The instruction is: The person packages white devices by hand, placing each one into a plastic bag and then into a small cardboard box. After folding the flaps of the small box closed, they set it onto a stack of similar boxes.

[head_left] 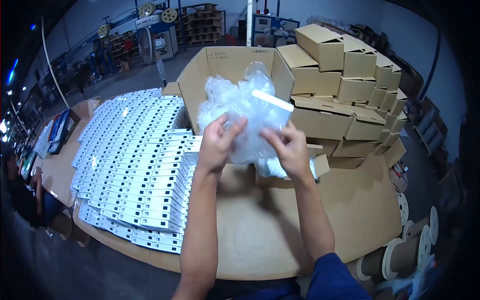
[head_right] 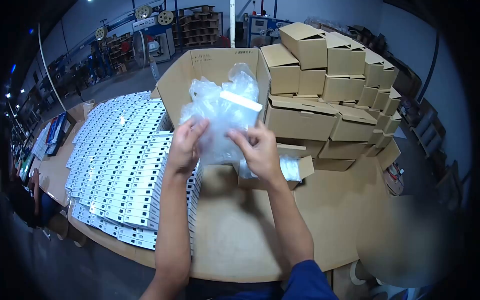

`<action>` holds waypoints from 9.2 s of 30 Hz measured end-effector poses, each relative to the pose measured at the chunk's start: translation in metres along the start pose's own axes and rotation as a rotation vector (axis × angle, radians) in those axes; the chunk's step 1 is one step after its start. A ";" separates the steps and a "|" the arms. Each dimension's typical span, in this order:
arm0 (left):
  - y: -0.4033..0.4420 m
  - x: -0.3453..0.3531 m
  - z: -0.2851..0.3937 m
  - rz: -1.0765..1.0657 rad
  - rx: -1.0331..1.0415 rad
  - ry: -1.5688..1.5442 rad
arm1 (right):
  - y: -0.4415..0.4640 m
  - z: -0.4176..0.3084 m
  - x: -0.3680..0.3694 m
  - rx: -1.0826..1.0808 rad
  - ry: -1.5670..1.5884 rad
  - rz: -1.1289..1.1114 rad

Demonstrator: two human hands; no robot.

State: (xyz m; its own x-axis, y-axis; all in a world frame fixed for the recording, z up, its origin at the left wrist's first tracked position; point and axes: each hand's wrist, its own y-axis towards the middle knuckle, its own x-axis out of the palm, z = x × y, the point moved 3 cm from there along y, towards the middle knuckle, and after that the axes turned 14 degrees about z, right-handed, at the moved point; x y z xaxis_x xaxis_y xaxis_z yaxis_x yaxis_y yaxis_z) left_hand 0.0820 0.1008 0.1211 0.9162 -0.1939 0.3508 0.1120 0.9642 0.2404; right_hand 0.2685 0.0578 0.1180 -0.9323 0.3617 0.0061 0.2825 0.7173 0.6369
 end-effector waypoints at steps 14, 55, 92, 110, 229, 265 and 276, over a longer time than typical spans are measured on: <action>-0.161 -0.010 0.015 0.074 0.719 0.839 | -0.180 -0.051 -0.048 -0.156 -0.534 0.077; -0.187 -0.037 -0.049 -0.112 -0.006 0.759 | -0.250 -0.040 -0.054 0.400 -0.452 -0.155; -0.230 -0.040 -0.101 -0.014 -0.222 0.193 | -0.251 -0.027 -0.056 0.388 -0.171 0.169; -0.236 -0.039 -0.099 -0.057 -0.143 0.512 | -0.125 -0.076 -0.058 -0.111 -0.004 -0.359; -0.239 -0.050 -0.129 0.339 -0.380 -0.126 | -0.223 0.000 -0.053 0.284 -0.144 -0.161; -0.191 -0.020 -0.093 -0.195 -0.157 0.333 | -0.164 -0.043 -0.081 -0.019 -0.548 -0.513; -0.117 -0.003 -0.126 0.075 0.402 1.286 | -0.094 0.002 -0.077 -0.136 -0.679 -0.037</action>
State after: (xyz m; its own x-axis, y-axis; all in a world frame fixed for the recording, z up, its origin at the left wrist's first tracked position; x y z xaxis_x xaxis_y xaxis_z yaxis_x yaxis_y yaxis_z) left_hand 0.1148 0.0117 -0.0221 0.6482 0.3758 -0.6623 0.1297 0.8026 0.5822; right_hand 0.3141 -0.0361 0.0566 -0.5803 0.6628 -0.4732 0.1807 0.6713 0.7188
